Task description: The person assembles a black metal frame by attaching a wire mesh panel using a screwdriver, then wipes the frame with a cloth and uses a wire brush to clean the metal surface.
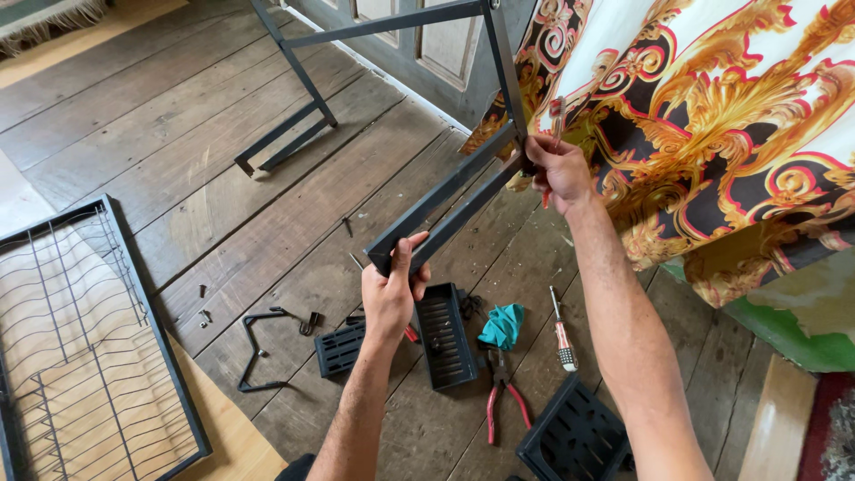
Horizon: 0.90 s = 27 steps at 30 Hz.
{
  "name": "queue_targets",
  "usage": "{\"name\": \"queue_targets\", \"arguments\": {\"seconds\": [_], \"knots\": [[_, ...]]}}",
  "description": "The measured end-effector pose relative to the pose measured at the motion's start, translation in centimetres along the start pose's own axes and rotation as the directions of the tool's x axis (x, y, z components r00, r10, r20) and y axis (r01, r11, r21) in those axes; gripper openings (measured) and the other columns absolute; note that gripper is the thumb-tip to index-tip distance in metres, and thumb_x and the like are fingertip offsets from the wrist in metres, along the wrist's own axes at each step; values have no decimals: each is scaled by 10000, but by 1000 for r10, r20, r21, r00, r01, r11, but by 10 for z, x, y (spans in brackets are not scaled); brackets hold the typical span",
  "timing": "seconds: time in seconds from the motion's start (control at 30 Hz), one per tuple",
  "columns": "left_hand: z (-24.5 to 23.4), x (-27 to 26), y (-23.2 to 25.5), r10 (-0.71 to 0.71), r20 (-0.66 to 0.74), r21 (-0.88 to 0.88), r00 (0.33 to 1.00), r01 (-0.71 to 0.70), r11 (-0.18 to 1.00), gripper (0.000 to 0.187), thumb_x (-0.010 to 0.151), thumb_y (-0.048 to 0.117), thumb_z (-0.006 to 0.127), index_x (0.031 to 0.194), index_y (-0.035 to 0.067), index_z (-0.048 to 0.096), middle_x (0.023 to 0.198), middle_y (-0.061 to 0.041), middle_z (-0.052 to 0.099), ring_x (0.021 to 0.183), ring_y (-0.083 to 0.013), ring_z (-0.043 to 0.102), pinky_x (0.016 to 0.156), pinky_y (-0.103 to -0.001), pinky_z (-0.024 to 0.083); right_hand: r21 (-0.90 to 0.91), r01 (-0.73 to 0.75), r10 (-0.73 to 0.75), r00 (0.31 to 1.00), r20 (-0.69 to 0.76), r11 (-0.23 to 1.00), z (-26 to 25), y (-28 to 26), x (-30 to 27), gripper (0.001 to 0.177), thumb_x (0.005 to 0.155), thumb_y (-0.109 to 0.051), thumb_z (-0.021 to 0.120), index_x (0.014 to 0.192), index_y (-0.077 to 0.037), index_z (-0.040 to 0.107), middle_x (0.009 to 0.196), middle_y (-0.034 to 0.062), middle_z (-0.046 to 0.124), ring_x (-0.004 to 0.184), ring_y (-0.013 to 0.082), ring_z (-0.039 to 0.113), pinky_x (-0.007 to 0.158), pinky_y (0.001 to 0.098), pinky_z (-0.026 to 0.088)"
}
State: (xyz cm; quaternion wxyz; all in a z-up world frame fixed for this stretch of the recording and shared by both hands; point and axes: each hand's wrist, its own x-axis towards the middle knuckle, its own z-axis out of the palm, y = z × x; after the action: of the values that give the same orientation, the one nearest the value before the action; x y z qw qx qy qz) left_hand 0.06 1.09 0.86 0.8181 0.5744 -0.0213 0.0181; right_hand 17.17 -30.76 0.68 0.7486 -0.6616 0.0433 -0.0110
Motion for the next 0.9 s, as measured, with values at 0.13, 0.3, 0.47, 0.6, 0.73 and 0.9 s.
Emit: {"name": "queue_targets", "arguments": {"seconds": [0.13,0.3,0.47,0.6,0.73,0.9], "knots": [[-4,1,-2,-10,-9,16,1000,10,1000,581,1043,465,530,1267,-41,708,695,-16,625,534,-59,505,492,-236,394,116,-22,15,998,59,993,-6,7,8,170,971,-267,767,1052,-117,756,836,-16,725,582,55,552,448,230,361],[-8,4,-1,15,-12,3,1000,-15,1000,589,1048,469,526,1267,-50,700,701,-19,623,539,-60,507,494,-235,399,168,6,-19,997,77,986,5,7,-1,228,964,-294,724,1102,-113,738,907,-12,765,664,60,586,492,234,407],[-9,8,5,7,-35,-13,999,-7,1000,585,1044,466,523,1275,-44,694,702,-17,616,539,-59,497,493,-234,394,186,105,-100,994,-38,977,12,19,-26,314,998,-307,705,1238,-105,686,875,-70,586,665,53,528,508,226,404],[-7,9,6,11,-46,-54,999,-13,998,575,1051,457,531,1269,-49,694,709,-22,620,541,-62,499,498,-238,399,257,339,-309,939,-151,905,22,44,-53,325,1094,-401,616,1102,-76,640,898,6,593,699,72,534,558,238,459],[-7,11,4,21,-40,-31,999,-22,999,580,1055,458,524,1283,-46,698,705,-21,623,539,-60,499,498,-238,401,-111,232,-251,944,-212,966,42,72,-70,312,1081,-395,544,1080,-99,643,813,-29,541,626,55,494,483,252,428],[-4,11,3,38,-34,-42,999,-40,998,579,1056,459,525,1298,-42,686,708,-18,621,539,-59,500,501,-242,408,-639,407,-552,833,-33,653,56,85,-82,282,1110,-323,625,1076,-50,689,804,-27,605,691,68,538,577,252,448]]}}
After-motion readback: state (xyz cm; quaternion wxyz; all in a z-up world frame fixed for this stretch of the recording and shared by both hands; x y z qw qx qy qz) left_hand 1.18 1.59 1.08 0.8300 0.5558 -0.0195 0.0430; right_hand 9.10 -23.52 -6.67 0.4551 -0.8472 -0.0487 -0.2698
